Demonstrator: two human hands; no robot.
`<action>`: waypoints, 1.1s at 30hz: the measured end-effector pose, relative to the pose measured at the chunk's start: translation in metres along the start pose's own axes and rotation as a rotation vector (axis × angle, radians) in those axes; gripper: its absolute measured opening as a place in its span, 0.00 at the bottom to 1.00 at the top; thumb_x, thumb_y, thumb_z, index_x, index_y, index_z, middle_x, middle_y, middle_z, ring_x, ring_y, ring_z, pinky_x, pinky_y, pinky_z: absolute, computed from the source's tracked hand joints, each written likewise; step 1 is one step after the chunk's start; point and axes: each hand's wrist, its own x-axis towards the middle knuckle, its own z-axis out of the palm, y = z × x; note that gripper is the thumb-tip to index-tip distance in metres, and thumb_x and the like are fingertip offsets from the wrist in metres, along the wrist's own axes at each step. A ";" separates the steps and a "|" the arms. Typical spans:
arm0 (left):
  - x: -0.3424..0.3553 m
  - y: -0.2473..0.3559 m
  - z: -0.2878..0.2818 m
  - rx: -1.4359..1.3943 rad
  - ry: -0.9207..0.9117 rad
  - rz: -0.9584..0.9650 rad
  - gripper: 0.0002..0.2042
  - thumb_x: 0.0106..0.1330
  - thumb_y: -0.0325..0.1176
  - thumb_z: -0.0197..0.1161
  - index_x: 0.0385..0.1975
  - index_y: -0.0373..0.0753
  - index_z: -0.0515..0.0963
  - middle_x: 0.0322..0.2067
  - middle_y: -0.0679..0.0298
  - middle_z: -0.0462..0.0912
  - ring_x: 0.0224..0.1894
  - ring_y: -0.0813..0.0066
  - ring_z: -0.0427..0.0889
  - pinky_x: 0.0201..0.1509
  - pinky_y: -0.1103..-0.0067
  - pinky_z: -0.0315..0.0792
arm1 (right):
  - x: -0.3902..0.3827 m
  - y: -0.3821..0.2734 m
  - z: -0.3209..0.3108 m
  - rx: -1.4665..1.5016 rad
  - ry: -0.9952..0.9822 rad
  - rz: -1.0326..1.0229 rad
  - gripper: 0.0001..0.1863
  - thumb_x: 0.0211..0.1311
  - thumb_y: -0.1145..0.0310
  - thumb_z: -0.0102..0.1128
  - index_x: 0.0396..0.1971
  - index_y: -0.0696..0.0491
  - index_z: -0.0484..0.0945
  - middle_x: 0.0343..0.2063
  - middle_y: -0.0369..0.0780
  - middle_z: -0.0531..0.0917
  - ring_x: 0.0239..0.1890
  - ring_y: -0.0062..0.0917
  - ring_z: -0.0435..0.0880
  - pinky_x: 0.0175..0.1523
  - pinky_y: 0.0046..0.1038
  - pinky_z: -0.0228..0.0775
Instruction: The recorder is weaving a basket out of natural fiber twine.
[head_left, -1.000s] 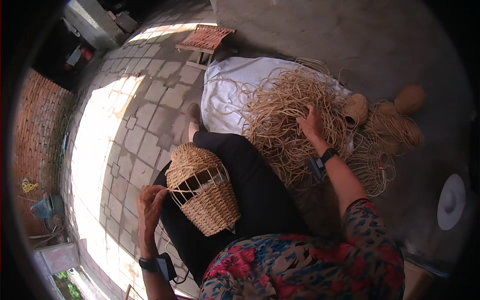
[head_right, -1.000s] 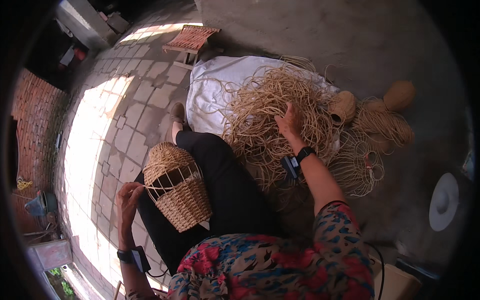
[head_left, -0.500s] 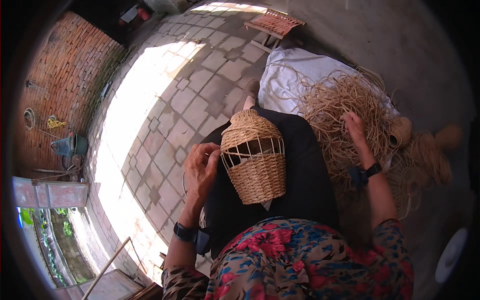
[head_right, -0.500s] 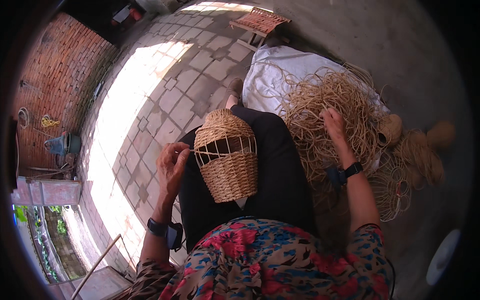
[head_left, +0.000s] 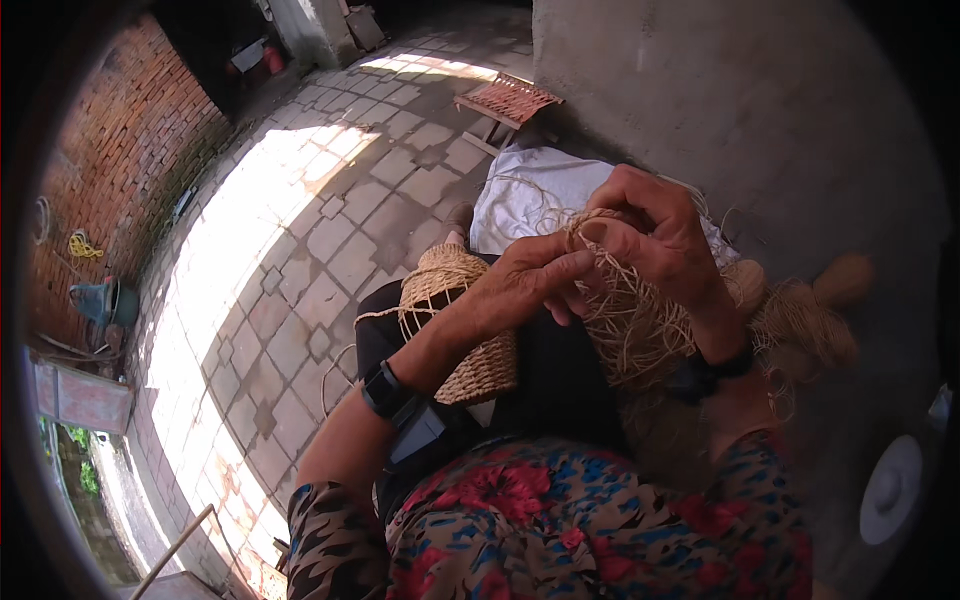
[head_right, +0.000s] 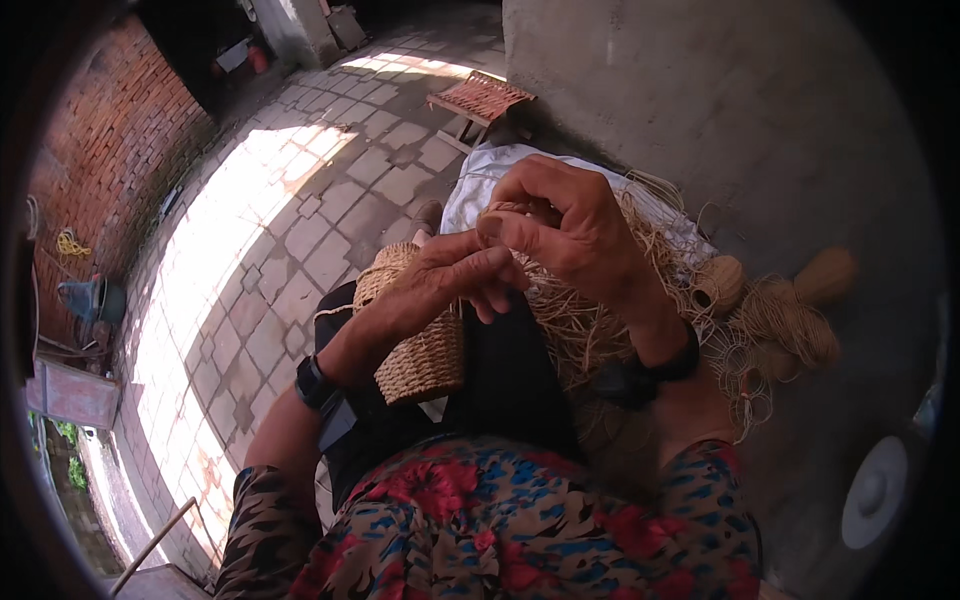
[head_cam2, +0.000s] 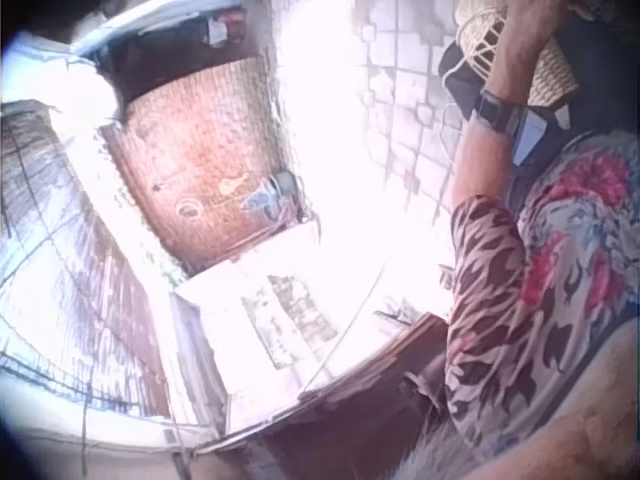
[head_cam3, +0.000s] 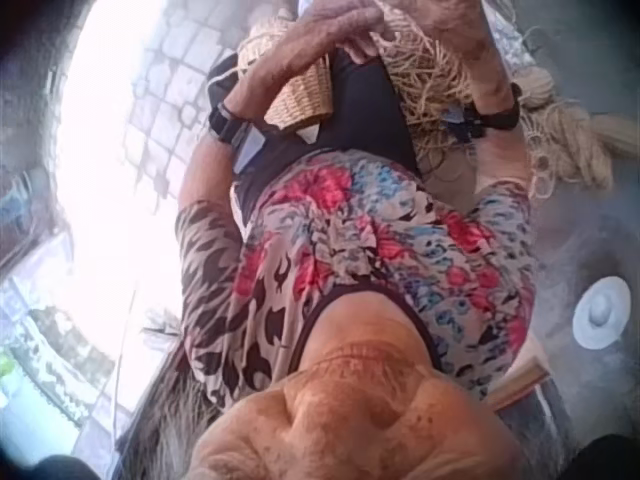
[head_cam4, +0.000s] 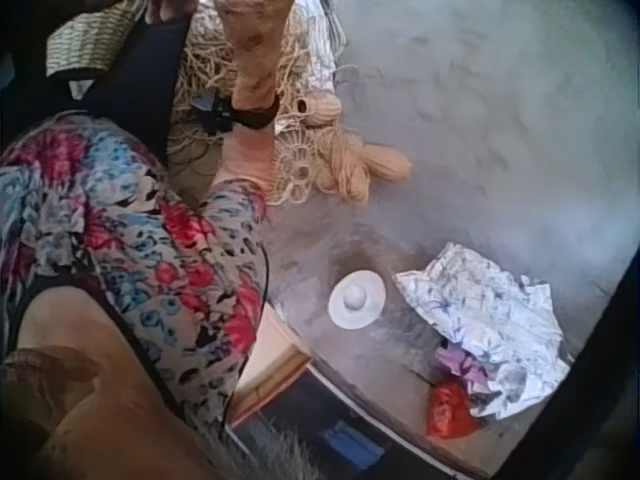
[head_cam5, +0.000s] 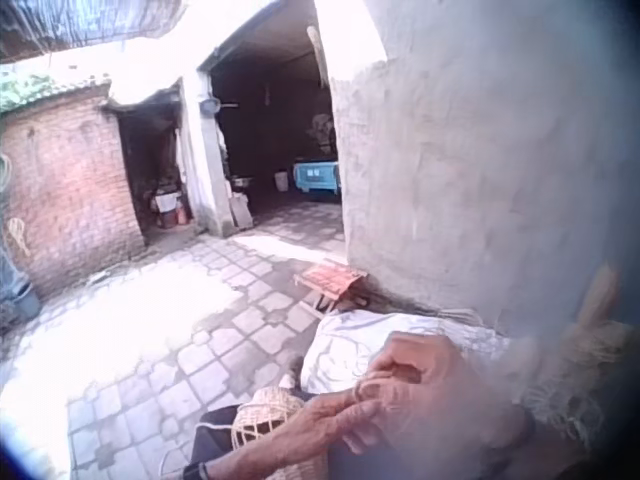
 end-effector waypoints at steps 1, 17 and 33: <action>-0.008 0.003 -0.002 -0.057 0.075 0.070 0.16 0.71 0.44 0.54 0.44 0.36 0.74 0.34 0.64 0.78 0.31 0.78 0.80 0.34 0.82 0.76 | -0.005 0.006 0.006 0.222 0.007 0.153 0.14 0.60 0.62 0.61 0.38 0.58 0.79 0.28 0.37 0.80 0.25 0.13 0.72 0.30 0.19 0.66; -0.406 -0.012 -0.255 -0.171 1.577 0.381 0.11 0.71 0.40 0.52 0.26 0.46 0.68 0.14 0.80 0.53 0.14 0.90 0.48 0.16 0.87 0.44 | -0.127 0.197 -0.103 -0.504 0.669 0.591 0.06 0.67 0.67 0.50 0.35 0.54 0.71 0.24 0.46 0.75 0.27 0.41 0.77 0.32 0.35 0.68; -0.165 0.031 -0.010 -0.053 0.622 -0.112 0.32 0.67 0.46 0.58 0.66 0.36 0.59 0.53 0.49 0.74 0.25 0.79 0.78 0.27 0.84 0.74 | 0.066 -0.025 0.146 -0.728 0.101 -0.192 0.08 0.59 0.67 0.59 0.27 0.53 0.70 0.16 0.41 0.77 0.20 0.35 0.81 0.23 0.33 0.69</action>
